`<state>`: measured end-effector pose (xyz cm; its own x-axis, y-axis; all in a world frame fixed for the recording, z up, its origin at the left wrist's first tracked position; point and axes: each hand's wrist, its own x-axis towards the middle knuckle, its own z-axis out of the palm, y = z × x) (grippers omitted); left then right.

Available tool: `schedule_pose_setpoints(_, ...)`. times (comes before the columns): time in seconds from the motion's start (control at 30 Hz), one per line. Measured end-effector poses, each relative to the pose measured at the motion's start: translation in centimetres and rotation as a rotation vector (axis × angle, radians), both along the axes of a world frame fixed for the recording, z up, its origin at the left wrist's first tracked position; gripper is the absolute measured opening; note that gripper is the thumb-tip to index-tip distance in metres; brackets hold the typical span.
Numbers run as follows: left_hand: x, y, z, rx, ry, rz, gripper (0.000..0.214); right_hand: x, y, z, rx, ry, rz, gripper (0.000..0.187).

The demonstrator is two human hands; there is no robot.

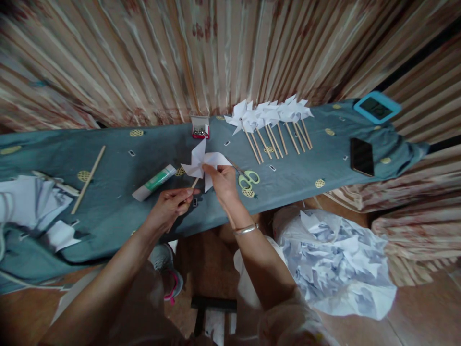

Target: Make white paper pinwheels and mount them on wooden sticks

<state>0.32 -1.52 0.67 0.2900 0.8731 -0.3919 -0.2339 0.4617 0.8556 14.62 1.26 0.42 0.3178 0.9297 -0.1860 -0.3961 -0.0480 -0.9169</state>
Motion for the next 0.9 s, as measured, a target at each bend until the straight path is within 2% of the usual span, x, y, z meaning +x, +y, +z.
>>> schedule_pose_setpoints(0.13,-0.3,0.1,0.4,-0.108,-0.102,-0.081,0.035,0.7,-0.1,0.5,-0.001,0.076,0.054,0.02)
schedule_pose_setpoints(0.23,-0.6,0.1,0.6,-0.118,-0.112,-0.124,0.034,1.4,-0.2,0.8,0.027,0.12,0.135,0.019)
schedule_pose_setpoints(0.47,-1.9,1.1,0.8,0.171,0.184,-0.11,0.042,2.7,-0.6,1.3,0.043,0.126,0.251,0.02)
schedule_pose_setpoints(0.63,-2.5,1.6,0.7,0.228,0.27,-0.137,0.041,2.8,-0.7,1.5,0.028,0.119,0.295,0.025)
schedule_pose_setpoints(0.77,-1.6,1.0,0.3,0.204,0.226,-0.053,0.042,2.1,-0.6,1.6,0.063,0.141,0.239,0.022)
schedule_pose_setpoints(0.9,-0.6,0.2,0.0,0.105,0.159,-0.044,0.044,1.6,-0.6,1.2,0.081,0.072,0.113,0.024)
